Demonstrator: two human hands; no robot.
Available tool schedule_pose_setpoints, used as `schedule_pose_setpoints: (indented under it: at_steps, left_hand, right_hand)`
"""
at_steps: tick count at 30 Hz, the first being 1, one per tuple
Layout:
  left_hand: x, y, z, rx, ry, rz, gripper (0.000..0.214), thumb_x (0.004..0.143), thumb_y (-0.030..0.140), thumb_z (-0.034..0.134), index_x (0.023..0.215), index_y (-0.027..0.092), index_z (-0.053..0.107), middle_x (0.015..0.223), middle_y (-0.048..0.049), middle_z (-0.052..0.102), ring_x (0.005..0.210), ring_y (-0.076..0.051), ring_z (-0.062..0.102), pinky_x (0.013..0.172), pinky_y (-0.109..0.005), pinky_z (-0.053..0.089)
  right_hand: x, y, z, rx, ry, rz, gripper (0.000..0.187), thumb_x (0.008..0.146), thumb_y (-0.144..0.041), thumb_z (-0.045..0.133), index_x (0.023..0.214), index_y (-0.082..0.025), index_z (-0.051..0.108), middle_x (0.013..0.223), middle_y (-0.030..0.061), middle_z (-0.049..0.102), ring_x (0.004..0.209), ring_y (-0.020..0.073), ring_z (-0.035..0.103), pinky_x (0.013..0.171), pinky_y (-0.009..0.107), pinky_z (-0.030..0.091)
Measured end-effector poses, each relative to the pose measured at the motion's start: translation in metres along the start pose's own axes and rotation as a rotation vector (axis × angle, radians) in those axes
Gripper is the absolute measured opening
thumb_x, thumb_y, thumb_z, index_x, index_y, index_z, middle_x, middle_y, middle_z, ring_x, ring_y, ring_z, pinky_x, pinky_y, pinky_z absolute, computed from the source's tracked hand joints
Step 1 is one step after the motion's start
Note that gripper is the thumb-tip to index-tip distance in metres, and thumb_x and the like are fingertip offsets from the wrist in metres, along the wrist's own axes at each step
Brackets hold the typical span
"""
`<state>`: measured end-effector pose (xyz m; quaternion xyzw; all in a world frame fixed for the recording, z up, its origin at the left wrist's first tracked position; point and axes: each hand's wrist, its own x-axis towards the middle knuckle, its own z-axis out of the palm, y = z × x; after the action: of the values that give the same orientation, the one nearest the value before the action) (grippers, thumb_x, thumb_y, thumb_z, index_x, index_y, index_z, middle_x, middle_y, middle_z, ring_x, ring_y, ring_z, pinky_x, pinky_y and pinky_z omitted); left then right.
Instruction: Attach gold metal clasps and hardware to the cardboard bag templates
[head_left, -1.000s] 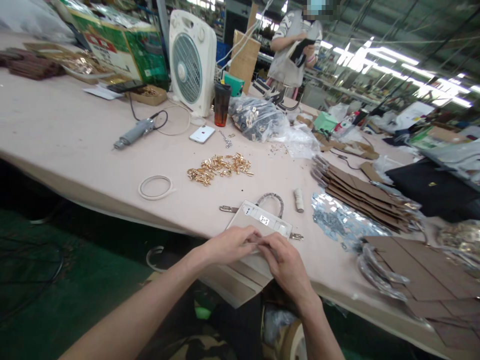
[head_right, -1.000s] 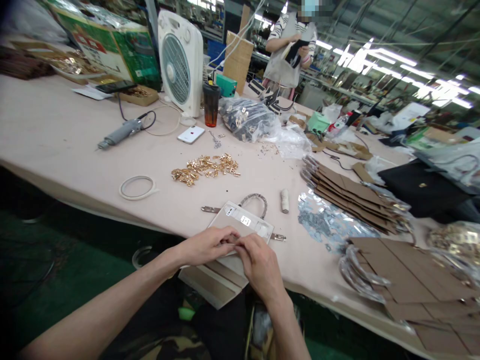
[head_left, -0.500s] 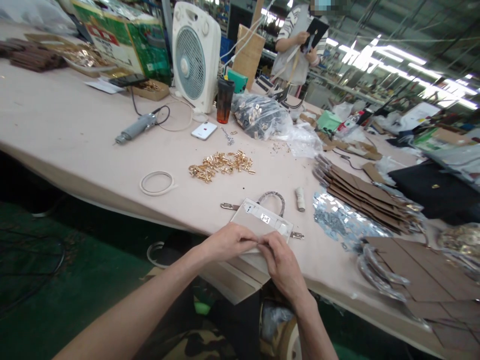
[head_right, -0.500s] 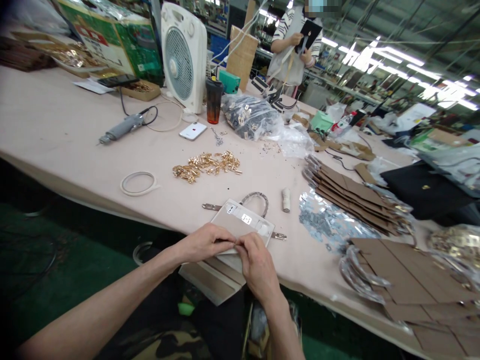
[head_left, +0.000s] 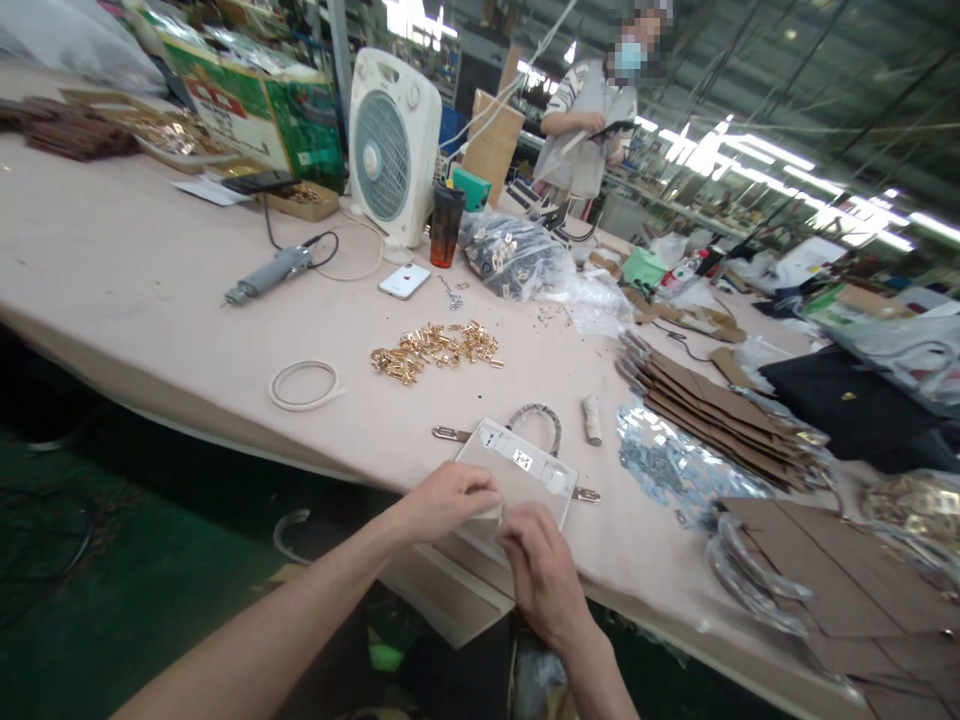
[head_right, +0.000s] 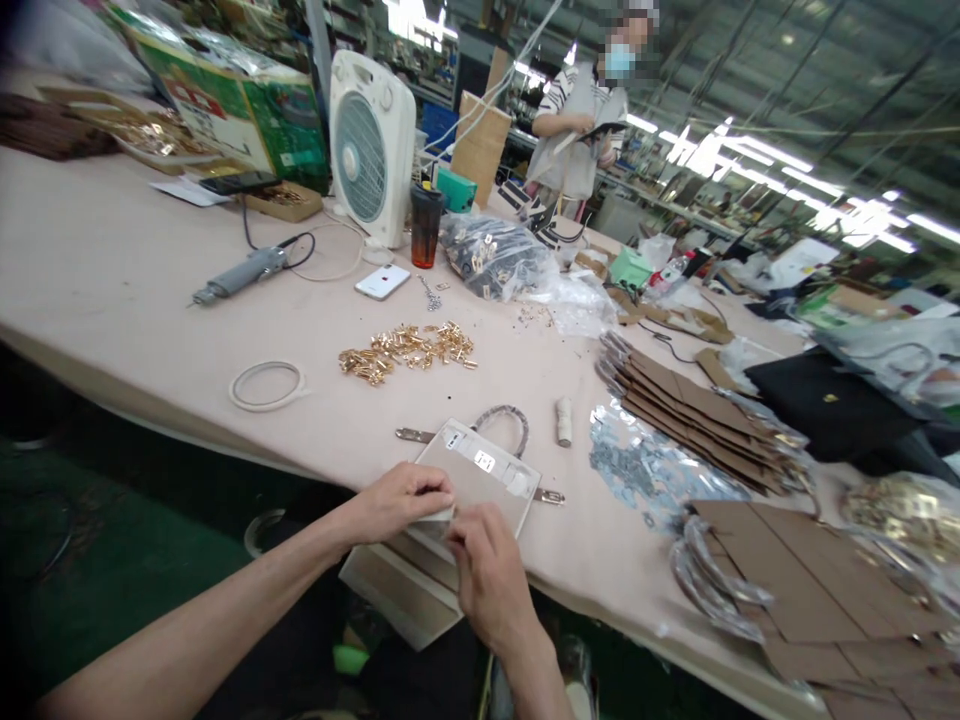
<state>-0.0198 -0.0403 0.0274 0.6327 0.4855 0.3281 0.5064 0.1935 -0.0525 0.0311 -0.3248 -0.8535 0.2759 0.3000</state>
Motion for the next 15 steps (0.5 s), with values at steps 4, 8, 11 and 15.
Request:
schedule_pose_setpoints:
  at_steps: [4,8,11,15]
  left_hand:
    - [-0.001,0.000,0.000,0.106,-0.071,0.061,0.023,0.093,0.031,0.058,0.091,0.016,0.076,0.083,-0.0005,0.073,0.080,-0.016,0.063,0.073,-0.022,0.045]
    - [-0.004,0.002,0.004,0.252,-0.112,0.142,0.021,0.096,0.029,0.058,0.097,0.021,0.077,0.096,-0.0017,0.078,0.089,-0.017,0.068,0.082,-0.023,0.047]
    - [-0.005,0.004,0.005,0.286,-0.116,0.135,0.022,0.098,0.029,0.057,0.098,0.021,0.077,0.098,-0.0019,0.079,0.093,-0.018,0.069,0.084,-0.024,0.047]
    - [-0.004,0.004,0.005,0.311,-0.105,0.143,0.021,0.099,0.030,0.056,0.097,0.022,0.076,0.097,-0.0012,0.078,0.092,-0.018,0.069,0.082,-0.025,0.046]
  right_hand:
    - [0.006,0.005,-0.022,0.118,0.104,0.092,0.009,0.102,-0.021,0.054,0.100,-0.026,0.061,0.095,0.0046,0.063,0.092,0.0210,0.062,0.083,0.034,0.052]
    - [0.037,0.025,-0.046,0.115,0.249,0.244,0.011,0.100,-0.033,0.060,0.100,-0.025,0.067,0.115,0.0089,0.064,0.115,0.0249,0.061,0.102,0.041,0.048]
    - [0.057,0.043,-0.045,0.087,0.188,0.335,0.018,0.097,-0.040,0.063,0.096,-0.024,0.073,0.137,0.0110,0.060,0.134,0.0289,0.053,0.115,0.050,0.039]
    - [0.067,0.056,-0.030,0.105,0.178,0.405,0.025,0.096,-0.044,0.063,0.093,-0.023,0.075,0.140,0.0134,0.059,0.135,0.0302,0.053,0.115,0.053,0.039]
